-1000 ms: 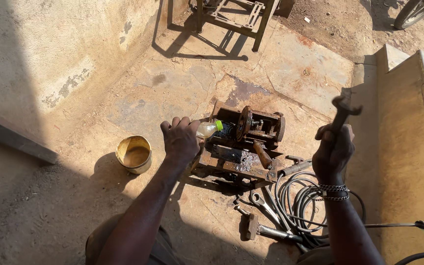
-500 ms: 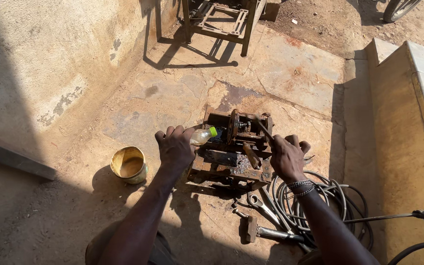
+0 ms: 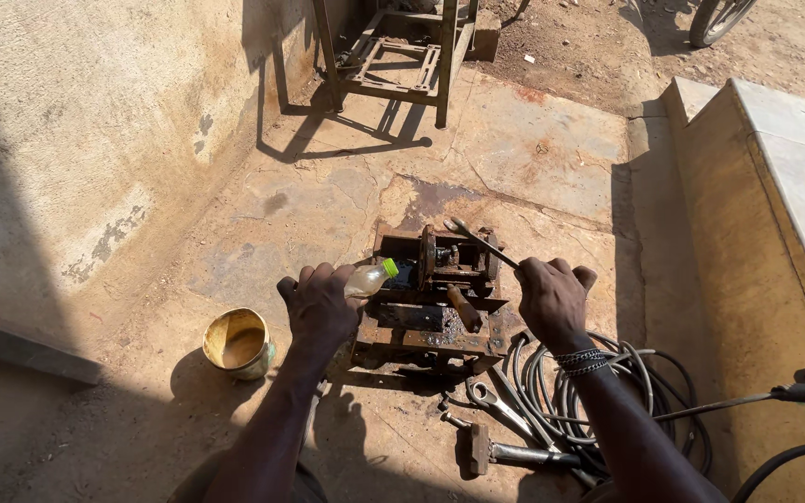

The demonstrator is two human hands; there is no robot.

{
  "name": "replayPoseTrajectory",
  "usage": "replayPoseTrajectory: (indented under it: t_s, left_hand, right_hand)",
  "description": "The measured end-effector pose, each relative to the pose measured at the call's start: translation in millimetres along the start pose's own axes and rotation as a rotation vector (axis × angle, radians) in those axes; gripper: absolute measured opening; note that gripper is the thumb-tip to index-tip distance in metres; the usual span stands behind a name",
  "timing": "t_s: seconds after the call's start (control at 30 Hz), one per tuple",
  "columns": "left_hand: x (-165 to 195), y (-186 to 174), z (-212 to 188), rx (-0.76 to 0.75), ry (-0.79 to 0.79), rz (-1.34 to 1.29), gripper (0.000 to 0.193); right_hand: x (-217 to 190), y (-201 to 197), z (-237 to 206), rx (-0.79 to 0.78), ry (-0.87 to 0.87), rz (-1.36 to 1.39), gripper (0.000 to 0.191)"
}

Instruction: The person sits on the ground working on a rusty metal mechanism. They use wrenches to loosen and tighten bolts on the device, pour liquid from a plastic bottle onto its parts, and turn its handle to work the mechanism.

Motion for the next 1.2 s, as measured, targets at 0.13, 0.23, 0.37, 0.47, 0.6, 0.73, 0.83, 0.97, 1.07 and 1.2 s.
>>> replayPoseTrajectory:
  t_s: [0.13, 0.23, 0.37, 0.47, 0.6, 0.73, 0.83, 0.97, 1.07, 1.2]
  left_hand:
    - [7, -4, 1, 0.069, 0.023, -0.021, 0.056]
    - [4, 4, -1, -0.03, -0.106, -0.057, 0.057]
    - [11, -7, -7, 0.053, -0.012, -0.033, 0.057]
    - [11, -11, -8, 0.06, -0.088, -0.055, 0.06]
    - [17, -16, -9, 0.041, -0.104, -0.062, 0.058]
    - [15, -18, -9, -0.012, -0.164, -0.004, 0.059]
    - [14, -23, -8, 0.05, -0.168, -0.008, 0.056]
    - [13, -20, -8, 0.008, -0.187, 0.008, 0.055]
    - [12, -19, -8, -0.003, -0.195, 0.011, 0.053]
    - [7, -25, -7, 0.026, -0.235, 0.016, 0.051]
  right_hand:
    - [8, -40, -7, 0.485, -0.01, 0.648, 0.014]
    - [-13, -18, -6, 0.305, 0.007, 0.634, 0.012]
    - [-14, -1, 1, 0.048, -0.088, -0.009, 0.014]
    - [7, -23, 1, 0.29, 0.004, 0.467, 0.011]
    - [-14, -37, -11, 0.598, -0.073, 0.52, 0.014]
    - [-22, 7, 0, -0.129, -0.037, 0.084, 0.012]
    - [4, -20, 3, 0.295, -0.05, 0.436, 0.009]
    - [1, -10, 0, 0.387, -0.007, 0.648, 0.012]
    - [-14, 11, 6, 0.06, -0.076, 0.199, 0.015]
    - [2, -11, 11, 0.304, -0.063, 0.256, 0.009]
Point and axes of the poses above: each hand's wrist, its own z-axis towards the middle knuckle, its own y-axis out of the palm, x = y × z, the point moved 6 cm from there along z, towards the middle knuckle, and after that the axes turned 13 degrees about -z, right-handed, at the moved point
